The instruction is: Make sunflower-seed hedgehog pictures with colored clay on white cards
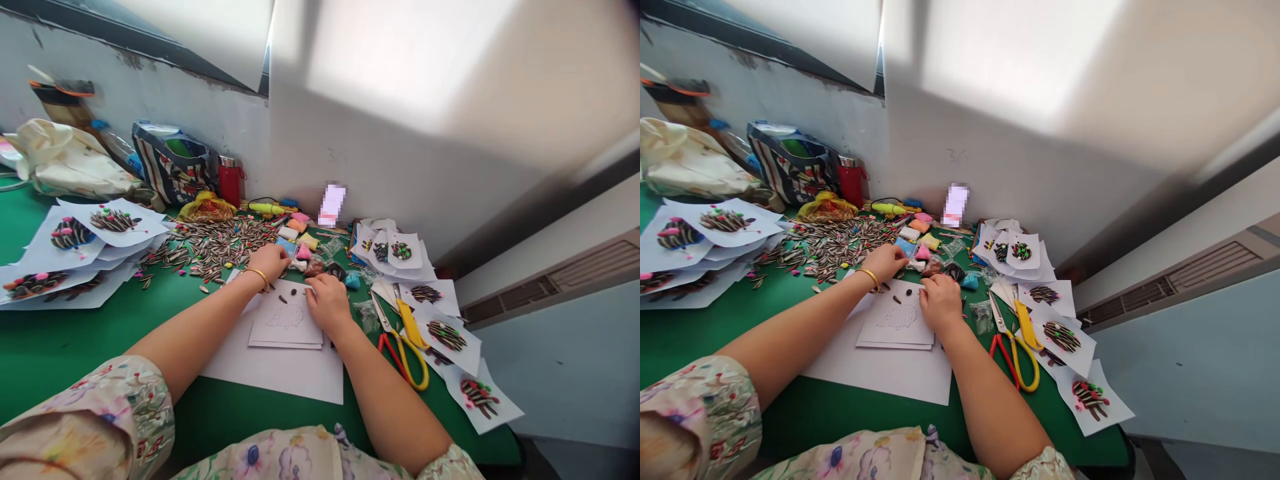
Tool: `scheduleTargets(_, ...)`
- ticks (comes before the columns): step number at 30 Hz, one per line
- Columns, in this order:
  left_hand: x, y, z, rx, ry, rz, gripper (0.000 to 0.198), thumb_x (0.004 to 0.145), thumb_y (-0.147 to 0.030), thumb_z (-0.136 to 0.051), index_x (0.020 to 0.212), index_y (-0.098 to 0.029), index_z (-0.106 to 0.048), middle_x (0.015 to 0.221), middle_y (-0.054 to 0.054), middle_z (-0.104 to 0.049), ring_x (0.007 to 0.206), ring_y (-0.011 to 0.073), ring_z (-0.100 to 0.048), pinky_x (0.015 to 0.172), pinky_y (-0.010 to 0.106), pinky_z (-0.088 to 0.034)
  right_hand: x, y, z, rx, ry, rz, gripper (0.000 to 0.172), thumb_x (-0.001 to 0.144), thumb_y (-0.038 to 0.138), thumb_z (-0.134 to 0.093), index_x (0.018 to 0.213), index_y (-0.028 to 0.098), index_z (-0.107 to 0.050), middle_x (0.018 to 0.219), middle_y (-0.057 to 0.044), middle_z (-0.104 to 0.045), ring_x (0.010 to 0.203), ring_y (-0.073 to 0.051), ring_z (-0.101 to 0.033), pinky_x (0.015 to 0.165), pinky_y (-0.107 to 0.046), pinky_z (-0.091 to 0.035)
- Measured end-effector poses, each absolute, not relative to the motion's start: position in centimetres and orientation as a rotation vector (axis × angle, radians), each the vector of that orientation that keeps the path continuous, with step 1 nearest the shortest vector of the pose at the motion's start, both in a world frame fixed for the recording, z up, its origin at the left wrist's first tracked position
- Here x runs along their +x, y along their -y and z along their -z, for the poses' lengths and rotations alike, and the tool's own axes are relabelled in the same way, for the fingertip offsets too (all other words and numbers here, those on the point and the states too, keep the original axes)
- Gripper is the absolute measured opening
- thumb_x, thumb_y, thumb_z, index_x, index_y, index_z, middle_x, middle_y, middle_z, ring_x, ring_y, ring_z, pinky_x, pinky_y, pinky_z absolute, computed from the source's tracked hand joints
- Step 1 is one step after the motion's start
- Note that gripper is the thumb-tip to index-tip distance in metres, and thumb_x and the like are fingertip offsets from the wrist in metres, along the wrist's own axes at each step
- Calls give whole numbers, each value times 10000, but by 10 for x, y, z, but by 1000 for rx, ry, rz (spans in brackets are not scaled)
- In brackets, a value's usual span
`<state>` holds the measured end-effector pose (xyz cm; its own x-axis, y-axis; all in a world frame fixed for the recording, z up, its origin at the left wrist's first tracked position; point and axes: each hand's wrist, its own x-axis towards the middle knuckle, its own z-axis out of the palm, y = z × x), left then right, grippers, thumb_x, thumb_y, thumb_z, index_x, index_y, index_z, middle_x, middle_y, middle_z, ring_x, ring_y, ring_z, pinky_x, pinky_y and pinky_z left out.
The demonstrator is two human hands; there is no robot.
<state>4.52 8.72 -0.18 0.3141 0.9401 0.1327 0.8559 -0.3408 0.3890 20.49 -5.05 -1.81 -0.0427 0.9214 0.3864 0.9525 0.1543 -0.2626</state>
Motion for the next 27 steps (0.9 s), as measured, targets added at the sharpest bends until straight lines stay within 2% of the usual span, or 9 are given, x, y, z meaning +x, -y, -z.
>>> scheduleTargets(4,44,-83,-6,2312,-1556,-627,213,830,-356,-582,838,-183,-706,946,91,-695,889,229,-631,793,309,-479,206,53,16,-1785,1942,88,285,909,265,-562,1169,221,-672,1124,-79,-653,1062,-239,-553,919,-378,-404)
scheduleTargets(8,39,-60,-20,2320,-1414,-745,258,865,-392,-532,823,-178,-669,888,60,-672,854,198,-605,772,296,-477,205,57,13,-1711,1801,158,500,915,345,-563,1385,183,-498,1327,-132,-554,1215,-272,-489,1011,-420,-392)
scheduleTargets(11,35,-36,-24,2172,-1158,-886,235,827,-389,-571,780,-170,-644,850,49,-643,816,186,-588,753,299,-485,204,60,11,-1587,1783,137,651,906,467,-571,1454,165,-391,1406,-165,-496,1299,-290,-441,1050,-445,-387)
scheduleTargets(13,32,-21,-22,2013,-1032,-930,233,793,-401,-611,788,-170,-642,865,47,-635,841,189,-588,770,310,-494,203,63,9,-1501,1815,43,612,916,483,-557,1428,176,-419,1350,-152,-552,1253,-268,-499,1028,-415,-421)
scheduleTargets(17,25,-1,-15,1640,-838,-821,321,804,-479,-625,890,-169,-635,820,20,-635,741,152,-592,631,262,-502,203,68,3,-1434,1851,-135,389,957,431,-511,1253,186,-574,1157,-112,-657,1048,-226,-612,922,-345,-484)
scheduleTargets(20,19,4,-12,1476,-775,-813,333,824,-479,-623,939,-169,-659,842,27,-668,745,143,-616,648,258,-510,203,71,0,-1434,1871,-167,381,960,437,-496,1202,163,-603,1093,-119,-668,979,-234,-621,869,-347,-495)
scheduleTargets(27,10,-1,-2,1332,-775,-755,370,716,-390,-760,995,-149,-727,866,66,-723,756,156,-638,742,312,-535,205,73,-2,-1434,1924,-250,364,948,426,-524,1213,188,-600,1054,-100,-675,915,-225,-624,824,-345,-502)
